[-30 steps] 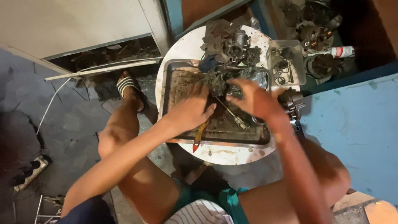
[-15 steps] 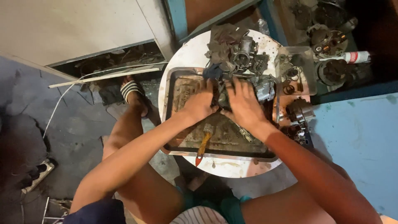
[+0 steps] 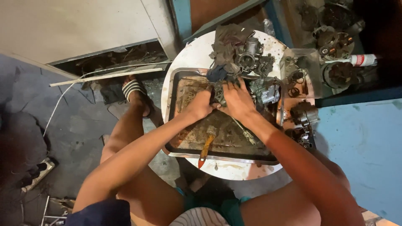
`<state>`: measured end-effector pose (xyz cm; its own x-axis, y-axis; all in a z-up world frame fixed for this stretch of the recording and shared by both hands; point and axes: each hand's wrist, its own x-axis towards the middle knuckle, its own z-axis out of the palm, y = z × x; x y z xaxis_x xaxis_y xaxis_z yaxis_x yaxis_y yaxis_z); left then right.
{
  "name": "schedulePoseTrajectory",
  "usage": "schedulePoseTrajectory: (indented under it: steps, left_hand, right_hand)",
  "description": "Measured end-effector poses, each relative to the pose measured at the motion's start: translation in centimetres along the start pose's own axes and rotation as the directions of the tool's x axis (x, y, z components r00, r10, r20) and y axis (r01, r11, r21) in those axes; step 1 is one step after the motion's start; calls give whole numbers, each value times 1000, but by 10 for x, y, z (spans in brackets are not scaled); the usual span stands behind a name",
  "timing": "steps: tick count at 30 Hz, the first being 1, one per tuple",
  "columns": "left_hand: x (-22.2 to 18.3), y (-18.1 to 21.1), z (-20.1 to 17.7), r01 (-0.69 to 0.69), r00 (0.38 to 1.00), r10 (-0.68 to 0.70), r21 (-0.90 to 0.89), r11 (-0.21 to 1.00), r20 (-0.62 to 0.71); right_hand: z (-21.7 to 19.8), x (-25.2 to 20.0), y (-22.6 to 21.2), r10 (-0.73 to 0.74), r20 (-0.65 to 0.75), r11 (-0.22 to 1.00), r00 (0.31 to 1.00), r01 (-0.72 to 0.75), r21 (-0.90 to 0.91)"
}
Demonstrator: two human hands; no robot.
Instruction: Cleaning disassembled carburetor parts with a brush on a small table
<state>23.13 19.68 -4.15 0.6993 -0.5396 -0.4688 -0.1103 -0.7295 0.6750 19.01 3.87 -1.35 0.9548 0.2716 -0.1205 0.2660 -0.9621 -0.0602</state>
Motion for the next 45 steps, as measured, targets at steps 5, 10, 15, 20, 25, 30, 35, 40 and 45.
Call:
schedulePoseTrajectory:
  steps: [5, 10, 15, 20, 25, 30, 35, 40, 45]
  left_hand:
    - [5, -9, -2, 41, 998, -46, -94, 995, -53]
    - [5, -25, 22, 68, 993, -80, -128, 989, -90]
    - [-46, 30, -22, 61, 982, -95, -203, 977, -164]
    - [-108, 78, -68, -76, 951, -1, -236, 969, -308]
    - [-150, 91, -82, -221, 876, 119, -170, 960, -467]
    - [-185, 111, -95, -379, 829, 158, -331, 864, -536]
    - [-198, 131, -91, -288, 927, 46, -626, 725, -373]
    - [-193, 111, -84, -291, 948, 109, -680, 674, -298]
    - [-188, 79, -58, -107, 982, -50, -762, 639, -180]
  right_hand:
    - [-2, 0, 2, 9, -58, 983, 998, 2, 181]
    - [-18, -12, -10, -21, -89, 981, 996, 38, 189]
    - [-16, -19, -8, -27, -227, 945, 974, 98, 312]
    - [-50, -28, -13, -25, -382, 900, 924, 187, 393]
    - [-84, -45, -20, -55, -529, 875, 847, 296, 383]
    - [-126, -78, -31, 6, -595, 853, 804, 306, 422]
    - [-127, -102, -40, -34, -564, 876, 825, 296, 381]
    - [-129, -107, -58, -187, -571, 841, 799, 431, 328]
    - [-124, -108, -63, -179, -539, 818, 823, 430, 383]
